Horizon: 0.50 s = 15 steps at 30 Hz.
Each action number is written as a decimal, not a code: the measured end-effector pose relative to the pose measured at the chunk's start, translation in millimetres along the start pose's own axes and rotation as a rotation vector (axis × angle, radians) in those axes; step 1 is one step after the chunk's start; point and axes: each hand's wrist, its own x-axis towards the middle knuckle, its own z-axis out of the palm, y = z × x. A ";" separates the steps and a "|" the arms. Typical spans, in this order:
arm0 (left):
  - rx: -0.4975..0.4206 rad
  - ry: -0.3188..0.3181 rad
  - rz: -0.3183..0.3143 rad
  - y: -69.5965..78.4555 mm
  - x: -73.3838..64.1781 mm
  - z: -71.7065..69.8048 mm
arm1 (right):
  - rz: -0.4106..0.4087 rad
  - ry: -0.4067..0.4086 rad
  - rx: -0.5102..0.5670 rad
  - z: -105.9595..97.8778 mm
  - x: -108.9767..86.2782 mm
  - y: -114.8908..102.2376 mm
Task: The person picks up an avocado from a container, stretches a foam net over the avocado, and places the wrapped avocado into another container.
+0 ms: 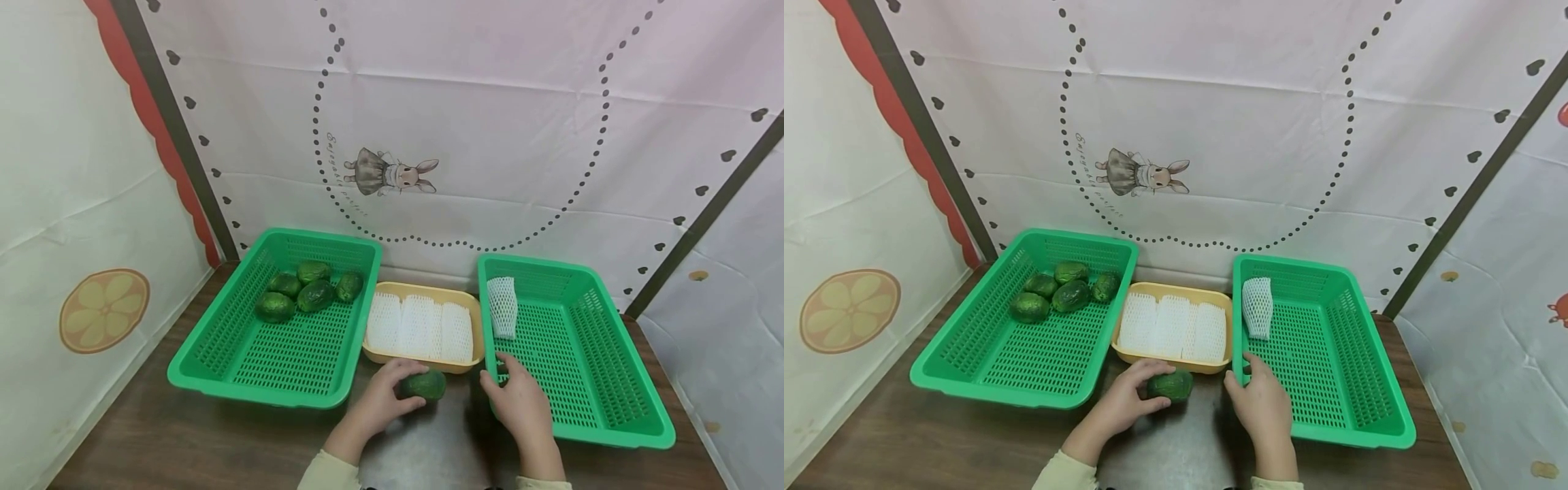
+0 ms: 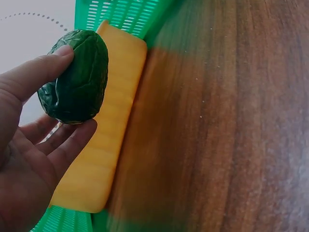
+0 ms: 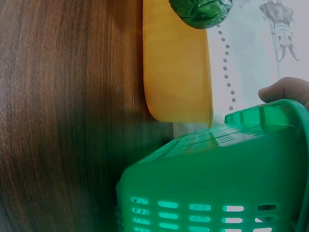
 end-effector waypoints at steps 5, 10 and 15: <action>-0.015 -0.009 -0.012 -1.9 -0.5 1.2 | 0.002 -0.001 0.002 0.0 0.0 0.8; -0.017 -0.015 -0.021 -2.7 -1.3 2.8 | -0.001 0.002 -0.005 -0.3 -0.1 1.0; 0.003 -0.019 -0.031 -4.0 -2.5 4.2 | 0.001 -0.001 -0.009 -0.4 -0.2 0.9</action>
